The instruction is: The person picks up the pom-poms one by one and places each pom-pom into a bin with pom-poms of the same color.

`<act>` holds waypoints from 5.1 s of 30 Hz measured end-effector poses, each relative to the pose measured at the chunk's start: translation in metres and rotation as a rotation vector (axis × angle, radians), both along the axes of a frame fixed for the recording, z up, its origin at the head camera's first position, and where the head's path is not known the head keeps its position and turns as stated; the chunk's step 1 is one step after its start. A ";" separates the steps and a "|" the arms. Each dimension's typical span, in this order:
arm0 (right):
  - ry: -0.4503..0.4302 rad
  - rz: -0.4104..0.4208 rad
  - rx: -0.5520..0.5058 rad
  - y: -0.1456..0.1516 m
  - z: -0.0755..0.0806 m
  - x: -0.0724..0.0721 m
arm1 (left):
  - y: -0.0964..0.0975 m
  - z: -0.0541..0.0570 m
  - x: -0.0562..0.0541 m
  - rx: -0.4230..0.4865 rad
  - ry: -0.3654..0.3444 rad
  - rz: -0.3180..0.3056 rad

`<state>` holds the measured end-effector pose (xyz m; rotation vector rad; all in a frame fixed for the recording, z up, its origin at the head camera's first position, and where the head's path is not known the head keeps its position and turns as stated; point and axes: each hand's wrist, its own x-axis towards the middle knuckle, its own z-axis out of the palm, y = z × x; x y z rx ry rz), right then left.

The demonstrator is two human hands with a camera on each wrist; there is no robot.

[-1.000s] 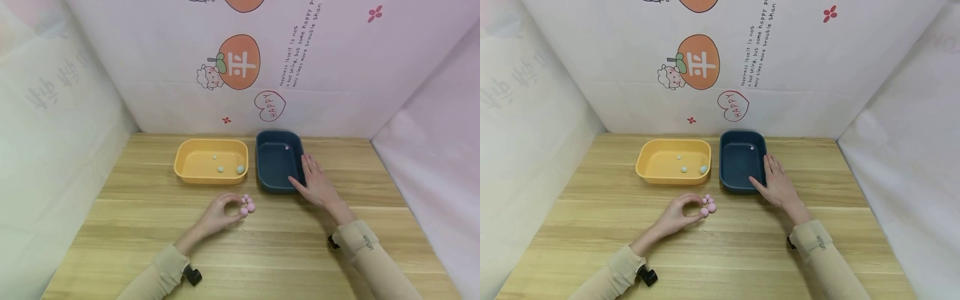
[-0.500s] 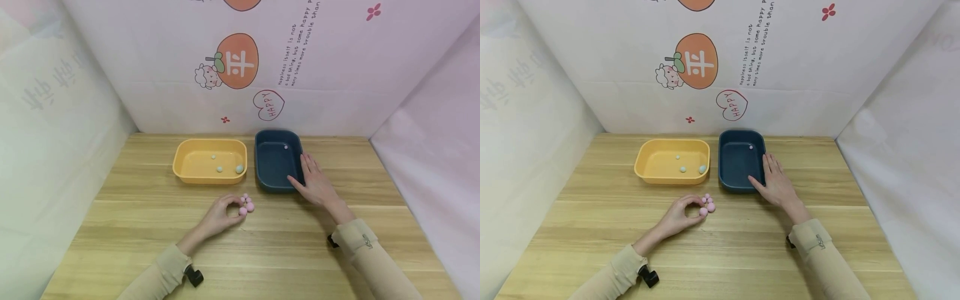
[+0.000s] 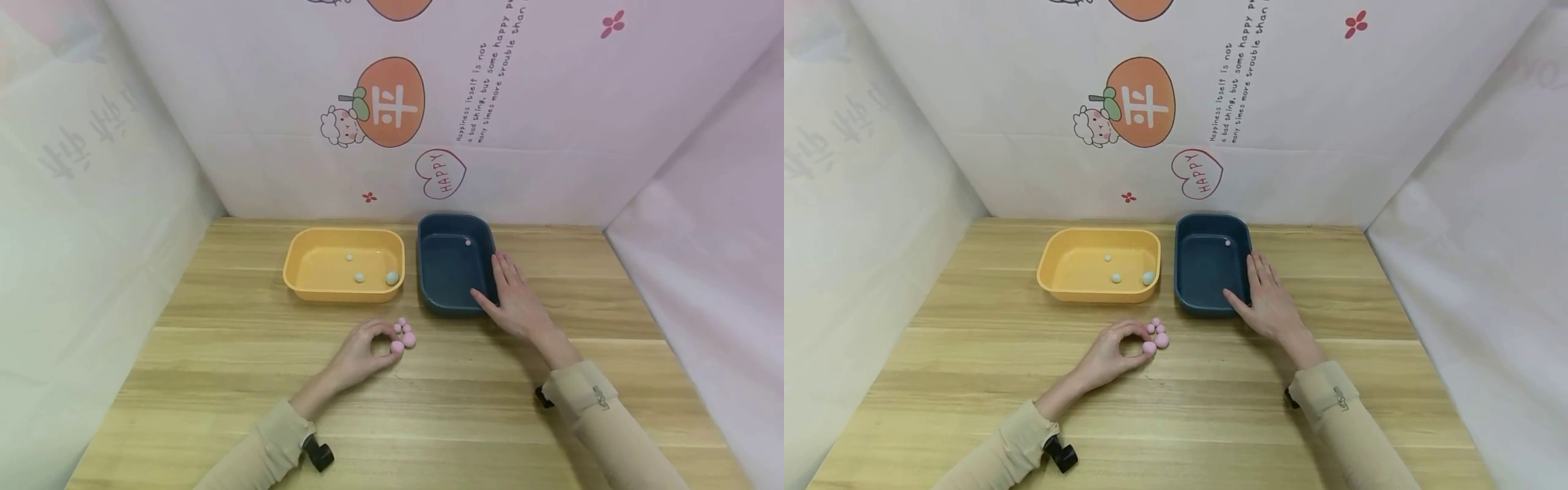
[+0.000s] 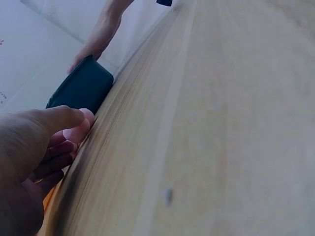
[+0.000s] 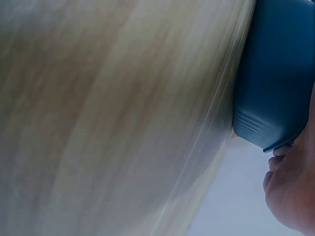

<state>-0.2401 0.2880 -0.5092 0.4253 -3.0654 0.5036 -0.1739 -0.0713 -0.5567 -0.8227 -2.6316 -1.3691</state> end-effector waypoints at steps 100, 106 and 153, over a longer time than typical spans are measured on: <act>0.007 -0.010 0.028 -0.002 0.002 0.001 | 0.080 0.058 -0.095 0.091 0.075 0.018; 0.019 -0.010 0.038 -0.002 0.000 0.000 | 0.082 0.053 -0.103 0.077 0.081 0.034; 0.002 -0.011 0.025 -0.003 0.001 0.001 | 0.087 0.037 -0.110 0.064 0.123 0.015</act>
